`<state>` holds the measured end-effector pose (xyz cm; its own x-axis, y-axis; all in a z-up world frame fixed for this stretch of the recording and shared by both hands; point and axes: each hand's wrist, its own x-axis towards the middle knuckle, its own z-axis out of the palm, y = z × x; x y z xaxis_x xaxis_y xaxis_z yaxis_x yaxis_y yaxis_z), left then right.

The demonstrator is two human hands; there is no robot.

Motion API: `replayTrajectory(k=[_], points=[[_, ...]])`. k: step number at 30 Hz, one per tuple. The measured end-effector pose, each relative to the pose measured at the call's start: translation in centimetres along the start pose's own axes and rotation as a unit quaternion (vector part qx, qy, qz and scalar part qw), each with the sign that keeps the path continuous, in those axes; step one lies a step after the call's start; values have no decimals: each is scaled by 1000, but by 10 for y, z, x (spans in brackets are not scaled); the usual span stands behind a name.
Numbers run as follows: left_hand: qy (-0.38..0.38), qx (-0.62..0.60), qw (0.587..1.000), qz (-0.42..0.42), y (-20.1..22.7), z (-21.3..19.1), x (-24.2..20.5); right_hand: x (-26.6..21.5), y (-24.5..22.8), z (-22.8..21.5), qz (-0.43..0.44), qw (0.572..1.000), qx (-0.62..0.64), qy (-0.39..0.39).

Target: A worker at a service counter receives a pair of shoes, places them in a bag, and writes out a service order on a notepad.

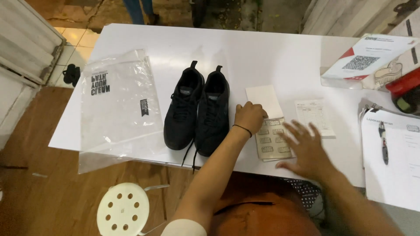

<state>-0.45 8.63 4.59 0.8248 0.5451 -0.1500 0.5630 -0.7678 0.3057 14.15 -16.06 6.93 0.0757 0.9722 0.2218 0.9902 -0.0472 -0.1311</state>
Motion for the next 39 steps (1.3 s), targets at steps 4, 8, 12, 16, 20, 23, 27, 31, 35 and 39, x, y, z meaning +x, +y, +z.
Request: replayTrajectory(k=[4,8,12,16,20,23,27,31,35,39], points=[[-34,-20,999,-9,2,-21,-3,-32,-71,22,-135,969,-202,-39],[-74,-16,997,-4,-1,-29,3,-78,-73,56,-81,993,-90,10],[-88,23,996,17,4,-22,-4,-79,-62,14,26,979,110,-171],[110,7,977,183,16,4,-43,-81,-43,-35,378,851,353,-87],[31,-172,949,263,19,34,-81,-60,-56,-103,464,732,492,78],[34,-90,953,288,17,24,-95,-88,-21,-66,455,688,537,175],[15,-72,949,308,13,57,-87,-92,-17,-47,451,660,561,217],[-24,-67,954,291,22,56,-107,-135,-5,16,410,650,558,313],[-101,-263,951,128,13,24,-95,-126,-13,17,376,613,577,387],[-142,-312,937,72,24,-43,-104,-122,-31,11,395,563,586,429]])
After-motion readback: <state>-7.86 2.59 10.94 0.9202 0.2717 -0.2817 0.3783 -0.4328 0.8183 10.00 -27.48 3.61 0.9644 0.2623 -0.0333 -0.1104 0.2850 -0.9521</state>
